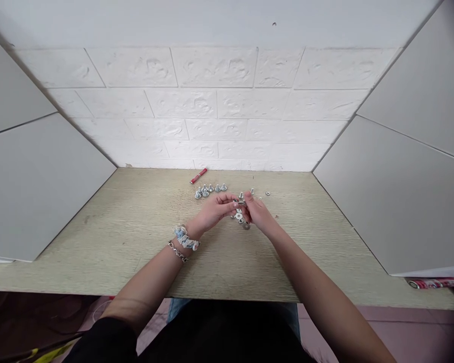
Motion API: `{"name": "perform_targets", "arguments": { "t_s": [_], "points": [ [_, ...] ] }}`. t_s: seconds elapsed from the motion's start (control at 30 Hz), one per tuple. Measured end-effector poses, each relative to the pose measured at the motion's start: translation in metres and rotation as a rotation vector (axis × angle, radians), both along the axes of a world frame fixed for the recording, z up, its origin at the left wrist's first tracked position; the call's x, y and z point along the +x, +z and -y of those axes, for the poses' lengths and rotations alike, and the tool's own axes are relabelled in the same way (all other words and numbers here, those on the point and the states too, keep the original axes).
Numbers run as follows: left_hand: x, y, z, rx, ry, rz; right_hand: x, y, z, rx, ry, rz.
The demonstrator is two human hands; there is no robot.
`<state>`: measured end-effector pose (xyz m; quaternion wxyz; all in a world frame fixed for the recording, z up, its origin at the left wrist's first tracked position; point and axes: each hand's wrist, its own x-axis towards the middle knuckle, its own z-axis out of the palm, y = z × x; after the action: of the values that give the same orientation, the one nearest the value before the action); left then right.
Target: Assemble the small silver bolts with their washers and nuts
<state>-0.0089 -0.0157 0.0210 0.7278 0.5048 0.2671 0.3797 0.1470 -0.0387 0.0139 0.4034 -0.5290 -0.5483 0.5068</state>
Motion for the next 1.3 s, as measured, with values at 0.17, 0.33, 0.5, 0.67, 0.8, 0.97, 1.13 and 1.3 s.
{"name": "perform_targets", "arguments": {
  "t_s": [0.17,0.33,0.5,0.67,0.8,0.97,1.13,1.3],
  "points": [
    [0.0,-0.005,0.0,0.113,-0.029,-0.08,0.0,0.0,0.0,-0.045,-0.019,0.015],
    [-0.001,0.001,-0.001,0.139,0.005,-0.057,0.0,0.002,-0.001,-0.001,0.04,-0.068],
    [-0.003,0.003,-0.002,-0.001,0.107,0.004,0.003,0.007,-0.003,0.005,-0.011,-0.167],
    [-0.005,0.0,-0.005,-0.108,0.162,0.128,0.008,0.003,-0.004,0.208,-0.088,0.365],
    [-0.005,0.001,-0.007,-0.208,0.231,0.209,0.009,-0.008,-0.006,0.338,0.061,0.698],
    [-0.003,0.005,-0.007,-0.36,0.312,0.253,0.008,-0.016,-0.006,0.329,0.163,0.831],
    [-0.002,0.005,-0.007,-0.432,0.308,0.225,0.004,-0.013,-0.004,0.331,0.094,0.775],
    [-0.001,0.005,-0.004,-0.418,0.25,0.122,0.0,-0.005,0.001,0.479,-0.095,0.592]
  ]
}}
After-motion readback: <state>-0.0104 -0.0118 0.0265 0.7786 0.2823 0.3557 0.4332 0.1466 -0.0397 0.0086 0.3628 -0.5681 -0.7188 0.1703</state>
